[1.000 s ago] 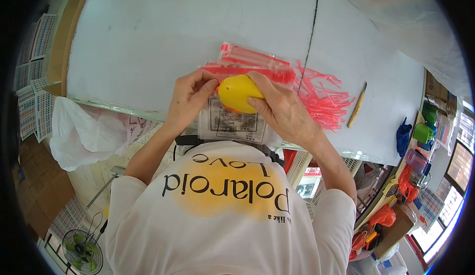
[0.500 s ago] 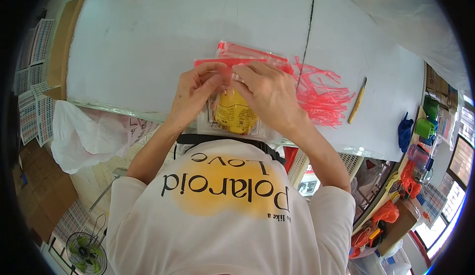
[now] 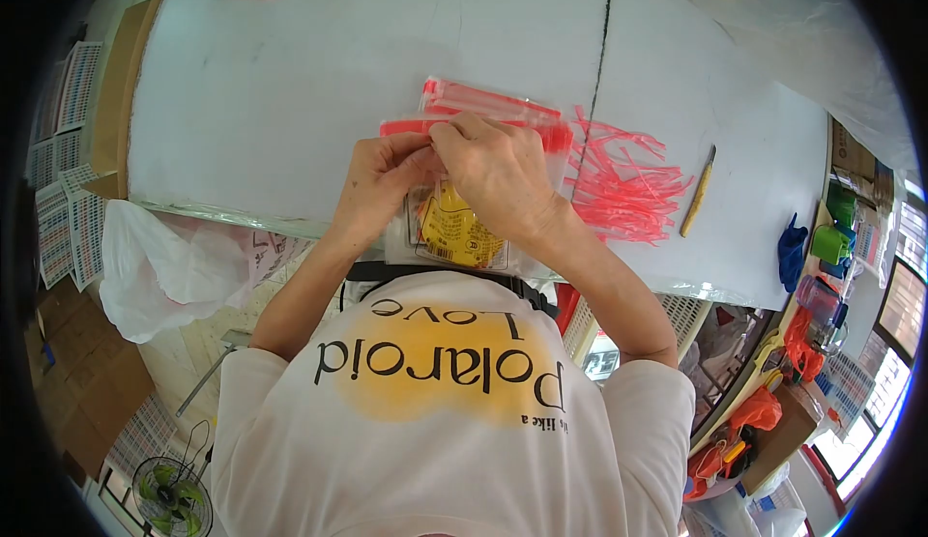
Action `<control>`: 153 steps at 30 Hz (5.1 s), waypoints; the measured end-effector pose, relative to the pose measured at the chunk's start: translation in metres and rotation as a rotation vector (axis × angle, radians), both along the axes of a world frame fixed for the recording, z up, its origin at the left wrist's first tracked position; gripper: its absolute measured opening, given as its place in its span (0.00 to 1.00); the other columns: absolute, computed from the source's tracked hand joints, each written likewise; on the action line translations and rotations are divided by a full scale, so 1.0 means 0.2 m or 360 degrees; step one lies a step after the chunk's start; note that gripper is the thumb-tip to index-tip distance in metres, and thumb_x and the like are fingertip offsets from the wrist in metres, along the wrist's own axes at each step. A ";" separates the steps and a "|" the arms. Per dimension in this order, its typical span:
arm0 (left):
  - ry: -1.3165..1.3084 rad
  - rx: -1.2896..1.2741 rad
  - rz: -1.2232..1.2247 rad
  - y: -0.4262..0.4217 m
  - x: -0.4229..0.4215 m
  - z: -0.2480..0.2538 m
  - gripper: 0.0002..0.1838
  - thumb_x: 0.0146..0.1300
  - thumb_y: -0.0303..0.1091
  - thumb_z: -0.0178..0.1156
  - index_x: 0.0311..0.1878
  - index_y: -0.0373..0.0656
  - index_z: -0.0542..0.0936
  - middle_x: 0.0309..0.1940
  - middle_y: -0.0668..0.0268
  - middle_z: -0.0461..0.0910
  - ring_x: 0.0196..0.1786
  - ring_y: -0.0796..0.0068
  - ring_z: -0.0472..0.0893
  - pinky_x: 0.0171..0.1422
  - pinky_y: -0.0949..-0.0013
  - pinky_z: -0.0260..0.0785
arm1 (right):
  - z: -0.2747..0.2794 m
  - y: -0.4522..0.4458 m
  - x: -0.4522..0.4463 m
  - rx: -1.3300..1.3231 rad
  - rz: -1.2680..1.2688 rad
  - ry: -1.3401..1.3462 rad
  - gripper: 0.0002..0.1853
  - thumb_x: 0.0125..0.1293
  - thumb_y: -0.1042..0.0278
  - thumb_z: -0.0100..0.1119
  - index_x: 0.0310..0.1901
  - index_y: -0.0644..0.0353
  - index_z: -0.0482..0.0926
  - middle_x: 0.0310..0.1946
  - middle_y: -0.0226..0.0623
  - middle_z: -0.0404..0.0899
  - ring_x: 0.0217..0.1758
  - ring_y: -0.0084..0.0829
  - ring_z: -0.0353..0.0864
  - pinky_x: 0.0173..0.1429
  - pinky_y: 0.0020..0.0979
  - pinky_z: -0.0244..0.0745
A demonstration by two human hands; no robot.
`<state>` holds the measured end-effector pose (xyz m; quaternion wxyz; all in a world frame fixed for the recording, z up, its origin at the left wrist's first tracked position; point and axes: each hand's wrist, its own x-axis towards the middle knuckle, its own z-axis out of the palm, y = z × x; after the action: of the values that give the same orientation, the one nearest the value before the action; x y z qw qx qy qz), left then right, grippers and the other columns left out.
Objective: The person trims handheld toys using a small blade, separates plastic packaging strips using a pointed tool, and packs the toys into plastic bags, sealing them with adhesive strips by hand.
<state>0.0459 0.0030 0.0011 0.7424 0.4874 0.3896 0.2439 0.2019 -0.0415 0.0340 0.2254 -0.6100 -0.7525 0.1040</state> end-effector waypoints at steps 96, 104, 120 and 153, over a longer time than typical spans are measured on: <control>0.0497 0.1874 -0.0202 -0.07 0.07 -0.19 0.17 0.49 0.26 0.62 0.44 0.38 0.72 0.35 0.60 0.72 0.42 0.60 0.71 0.50 0.59 0.63 | 0.19 0.29 0.39 -0.0930 -0.0398 0.1201 0.23 0.66 0.67 0.56 0.61 0.61 0.65 0.43 0.36 0.76 0.41 0.22 0.77 0.38 0.26 0.76; 0.0303 0.1762 -0.0083 -0.05 0.05 -0.19 0.18 0.48 0.20 0.62 0.46 0.37 0.75 0.32 0.62 0.74 0.37 0.60 0.72 0.46 0.59 0.66 | 0.25 -0.09 0.38 -0.1332 0.0079 0.0800 0.26 0.67 0.70 0.55 0.65 0.63 0.61 0.45 0.35 0.75 0.39 0.22 0.76 0.40 0.25 0.77; 0.0451 0.1981 0.0233 -0.05 -0.11 0.07 0.10 0.57 0.25 0.61 0.43 0.36 0.79 0.34 0.63 0.80 0.36 0.68 0.78 0.44 0.64 0.71 | 0.04 -0.22 0.20 -0.0628 -0.0254 0.0707 0.28 0.71 0.70 0.51 0.68 0.66 0.55 0.31 0.41 0.76 0.25 0.26 0.75 0.32 0.26 0.73; -0.0090 0.0097 -0.0012 0.04 -0.04 0.02 0.12 0.70 0.30 0.51 0.45 0.32 0.81 0.36 0.65 0.83 0.40 0.79 0.82 0.43 0.73 0.76 | 0.03 0.05 -0.02 0.0090 -0.0008 0.0070 0.11 0.53 0.73 0.65 0.40 0.57 0.82 0.31 0.32 0.80 0.32 0.34 0.81 0.33 0.31 0.77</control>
<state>0.0371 0.0103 0.0051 0.7389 0.5040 0.3589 0.2666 0.1988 -0.0319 0.0390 0.2591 -0.6028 -0.7486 0.0956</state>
